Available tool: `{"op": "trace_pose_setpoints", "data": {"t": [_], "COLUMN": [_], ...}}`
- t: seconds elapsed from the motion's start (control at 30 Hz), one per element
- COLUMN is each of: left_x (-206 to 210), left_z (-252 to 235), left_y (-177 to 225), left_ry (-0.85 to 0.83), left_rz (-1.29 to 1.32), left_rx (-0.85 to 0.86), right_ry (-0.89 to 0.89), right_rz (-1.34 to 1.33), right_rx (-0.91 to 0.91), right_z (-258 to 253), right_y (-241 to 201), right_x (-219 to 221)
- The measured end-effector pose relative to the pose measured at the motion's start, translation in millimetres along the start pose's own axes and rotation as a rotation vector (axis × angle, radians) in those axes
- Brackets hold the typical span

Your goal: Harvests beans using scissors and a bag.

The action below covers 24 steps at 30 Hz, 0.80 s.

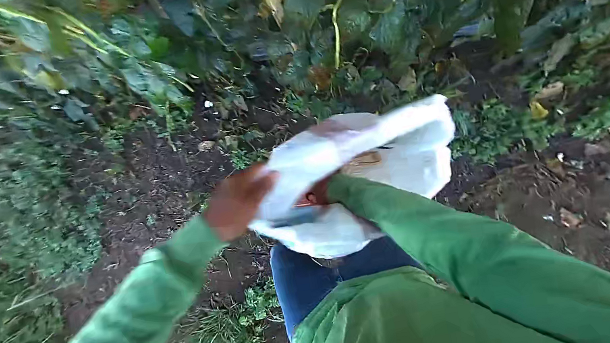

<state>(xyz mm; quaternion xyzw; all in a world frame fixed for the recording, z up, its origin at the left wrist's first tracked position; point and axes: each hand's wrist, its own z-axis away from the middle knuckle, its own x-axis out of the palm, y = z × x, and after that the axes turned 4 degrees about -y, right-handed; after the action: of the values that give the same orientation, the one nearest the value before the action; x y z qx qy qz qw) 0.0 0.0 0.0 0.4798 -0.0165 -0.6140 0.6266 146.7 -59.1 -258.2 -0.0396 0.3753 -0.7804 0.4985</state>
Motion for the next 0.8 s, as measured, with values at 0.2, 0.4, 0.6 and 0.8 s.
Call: {"op": "trace_pose_setpoints", "data": {"t": [0.2,0.4,0.6,0.8], "left_x": [-20,-72,-140,-205], "left_z": [17,35,92,137], "left_y": [-181,-345,-446,-472], "left_ry": [0.123,0.368,0.608,0.667], "left_rz": [0.647,0.894,1.29,1.492], "left_rx": [-0.324,-0.12,-0.125,0.036], "right_ry": [-0.004,-0.024,0.06,0.098], "right_rz": [0.012,-0.068,-0.336,-0.732], "right_rx": [0.049,0.144,0.189,0.019], "right_z": [-55,-139,-165,-285], "right_y": [-76,-141,-203,-358], "right_x": [-25,-29,-46,-40]}}
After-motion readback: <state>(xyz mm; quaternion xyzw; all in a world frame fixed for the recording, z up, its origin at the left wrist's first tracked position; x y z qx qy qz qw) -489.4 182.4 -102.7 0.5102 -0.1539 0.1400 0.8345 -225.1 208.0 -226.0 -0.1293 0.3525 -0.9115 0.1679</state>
